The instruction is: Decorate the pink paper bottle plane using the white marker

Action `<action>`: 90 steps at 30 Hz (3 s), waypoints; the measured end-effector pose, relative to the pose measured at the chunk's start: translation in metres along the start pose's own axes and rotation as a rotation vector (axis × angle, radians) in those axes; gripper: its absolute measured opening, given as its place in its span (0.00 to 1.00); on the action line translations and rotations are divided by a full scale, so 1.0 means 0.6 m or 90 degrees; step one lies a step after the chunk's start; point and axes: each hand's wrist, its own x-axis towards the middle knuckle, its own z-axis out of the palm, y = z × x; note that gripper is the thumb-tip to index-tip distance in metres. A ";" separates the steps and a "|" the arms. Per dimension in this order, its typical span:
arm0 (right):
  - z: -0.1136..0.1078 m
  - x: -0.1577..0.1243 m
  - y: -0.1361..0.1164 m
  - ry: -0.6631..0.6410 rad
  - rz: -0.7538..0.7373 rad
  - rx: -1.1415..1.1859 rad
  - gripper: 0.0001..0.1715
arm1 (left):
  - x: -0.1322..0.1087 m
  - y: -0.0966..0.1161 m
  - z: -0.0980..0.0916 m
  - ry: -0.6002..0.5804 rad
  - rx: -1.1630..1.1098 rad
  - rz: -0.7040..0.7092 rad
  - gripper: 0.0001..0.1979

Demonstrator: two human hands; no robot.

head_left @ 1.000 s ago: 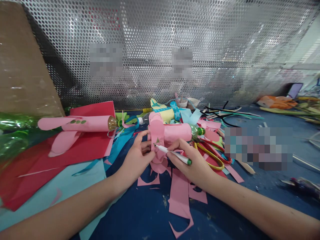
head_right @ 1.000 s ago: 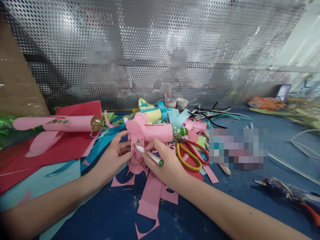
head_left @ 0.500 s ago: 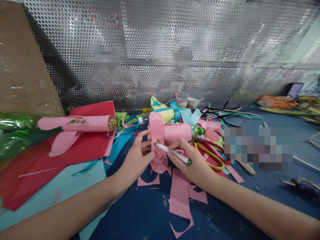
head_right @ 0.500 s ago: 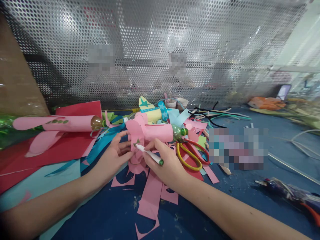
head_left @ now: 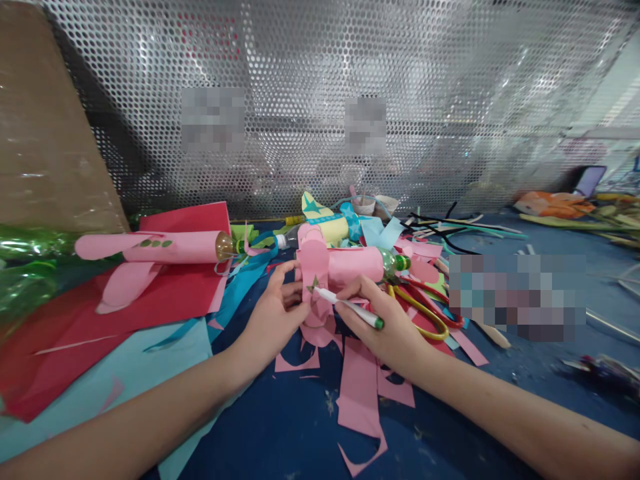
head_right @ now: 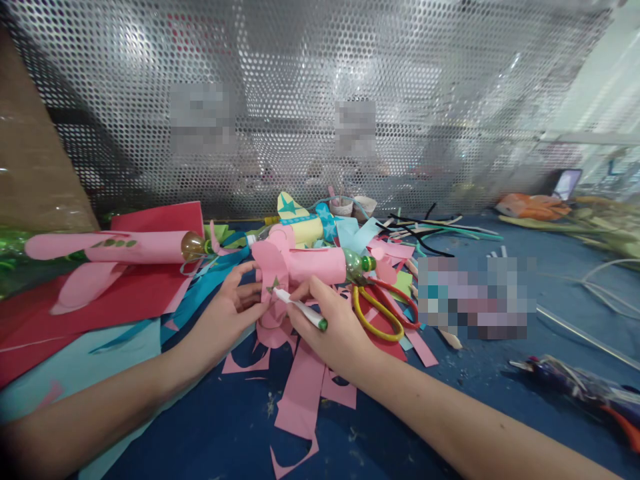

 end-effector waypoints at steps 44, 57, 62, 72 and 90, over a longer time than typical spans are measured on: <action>-0.003 0.000 -0.005 -0.025 0.002 -0.001 0.03 | -0.003 0.007 0.001 0.000 0.000 -0.006 0.27; -0.002 -0.001 -0.009 0.008 0.018 0.035 0.06 | -0.002 0.004 0.001 0.007 -0.003 -0.015 0.26; -0.006 -0.001 -0.004 0.081 0.079 0.145 0.12 | -0.003 0.004 0.002 0.017 -0.006 -0.026 0.29; -0.009 0.000 0.003 0.132 0.080 0.140 0.10 | -0.006 0.001 0.003 0.022 -0.001 -0.016 0.28; -0.005 0.002 0.005 0.065 0.089 0.094 0.10 | -0.004 0.004 0.003 0.017 -0.019 -0.031 0.28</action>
